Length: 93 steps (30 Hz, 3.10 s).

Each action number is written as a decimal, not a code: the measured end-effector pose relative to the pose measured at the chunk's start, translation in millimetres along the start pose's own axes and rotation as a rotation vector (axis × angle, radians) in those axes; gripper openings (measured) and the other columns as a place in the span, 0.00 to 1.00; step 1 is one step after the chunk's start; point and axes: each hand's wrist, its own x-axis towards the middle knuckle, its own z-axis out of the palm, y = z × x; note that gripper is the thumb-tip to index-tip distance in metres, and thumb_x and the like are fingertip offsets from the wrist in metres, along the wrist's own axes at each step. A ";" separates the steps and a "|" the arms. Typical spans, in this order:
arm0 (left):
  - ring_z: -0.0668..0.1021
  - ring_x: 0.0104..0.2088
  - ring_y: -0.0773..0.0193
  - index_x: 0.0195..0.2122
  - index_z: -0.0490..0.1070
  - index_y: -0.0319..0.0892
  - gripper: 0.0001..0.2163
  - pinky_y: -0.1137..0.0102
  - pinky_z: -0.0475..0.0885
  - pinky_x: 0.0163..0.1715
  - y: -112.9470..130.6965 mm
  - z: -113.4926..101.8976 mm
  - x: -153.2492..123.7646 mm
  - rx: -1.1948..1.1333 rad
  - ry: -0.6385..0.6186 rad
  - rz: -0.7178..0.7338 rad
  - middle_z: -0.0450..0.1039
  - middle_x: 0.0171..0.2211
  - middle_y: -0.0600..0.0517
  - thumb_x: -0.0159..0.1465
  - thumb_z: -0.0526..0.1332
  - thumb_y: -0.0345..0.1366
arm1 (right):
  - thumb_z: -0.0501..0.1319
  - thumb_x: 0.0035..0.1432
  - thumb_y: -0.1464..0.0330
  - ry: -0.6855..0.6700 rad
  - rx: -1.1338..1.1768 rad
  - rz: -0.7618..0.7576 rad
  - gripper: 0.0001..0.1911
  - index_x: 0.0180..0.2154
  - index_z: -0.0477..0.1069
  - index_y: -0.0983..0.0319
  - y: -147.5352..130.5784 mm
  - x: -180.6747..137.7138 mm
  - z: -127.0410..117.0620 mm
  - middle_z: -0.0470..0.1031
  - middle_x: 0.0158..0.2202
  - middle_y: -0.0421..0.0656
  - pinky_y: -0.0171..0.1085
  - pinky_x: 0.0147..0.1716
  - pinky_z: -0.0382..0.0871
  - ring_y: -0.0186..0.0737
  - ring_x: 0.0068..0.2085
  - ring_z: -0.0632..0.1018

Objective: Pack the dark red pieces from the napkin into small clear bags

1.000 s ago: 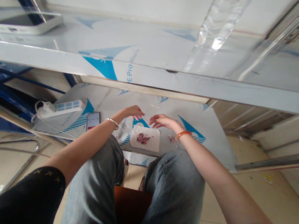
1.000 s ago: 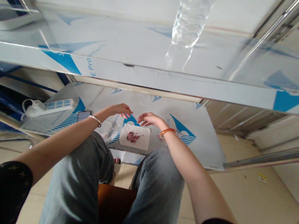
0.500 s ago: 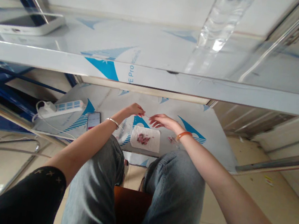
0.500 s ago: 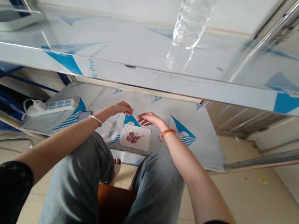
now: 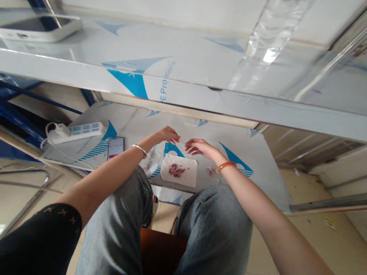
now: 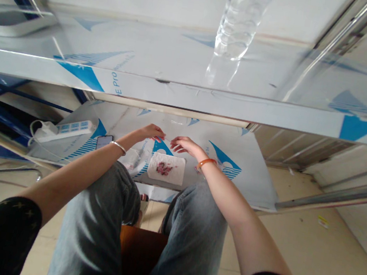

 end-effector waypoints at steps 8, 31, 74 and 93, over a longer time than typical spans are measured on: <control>0.79 0.30 0.66 0.32 0.78 0.38 0.06 0.75 0.69 0.29 -12.7 -0.5 8.2 -0.016 -0.162 -0.001 0.80 0.31 0.49 0.58 0.65 0.35 | 0.61 0.59 0.71 -0.005 0.013 -0.010 0.05 0.35 0.75 0.65 2.1 3.3 1.0 0.79 0.32 0.46 0.30 0.30 0.71 0.34 0.29 0.78; 0.78 0.30 0.67 0.27 0.79 0.40 0.04 0.75 0.69 0.32 -10.6 2.5 6.6 0.030 -0.156 0.030 0.79 0.28 0.50 0.55 0.65 0.33 | 0.58 0.60 0.70 -0.020 0.022 -0.041 0.06 0.35 0.74 0.63 -4.2 -3.6 11.0 0.79 0.34 0.44 0.30 0.30 0.71 0.33 0.29 0.78; 0.79 0.27 0.60 0.16 0.74 0.42 0.05 0.70 0.72 0.35 -26.8 -5.8 3.6 0.401 -0.412 -0.009 0.75 0.17 0.51 0.46 0.66 0.28 | 0.70 0.51 0.61 -0.019 -0.410 0.020 0.23 0.16 0.62 0.63 3.9 11.0 44.2 0.59 0.12 0.35 0.29 0.16 0.54 0.25 0.16 0.59; 0.80 0.27 0.52 0.16 0.74 0.42 0.07 0.70 0.69 0.28 -87.4 -74.2 -11.0 0.503 -0.424 -0.592 0.77 0.20 0.44 0.36 0.71 0.30 | 0.71 0.46 0.70 -0.406 -0.540 0.208 0.16 0.41 0.76 0.61 -5.3 39.1 127.7 0.78 0.25 0.39 0.31 0.28 0.71 0.37 0.27 0.79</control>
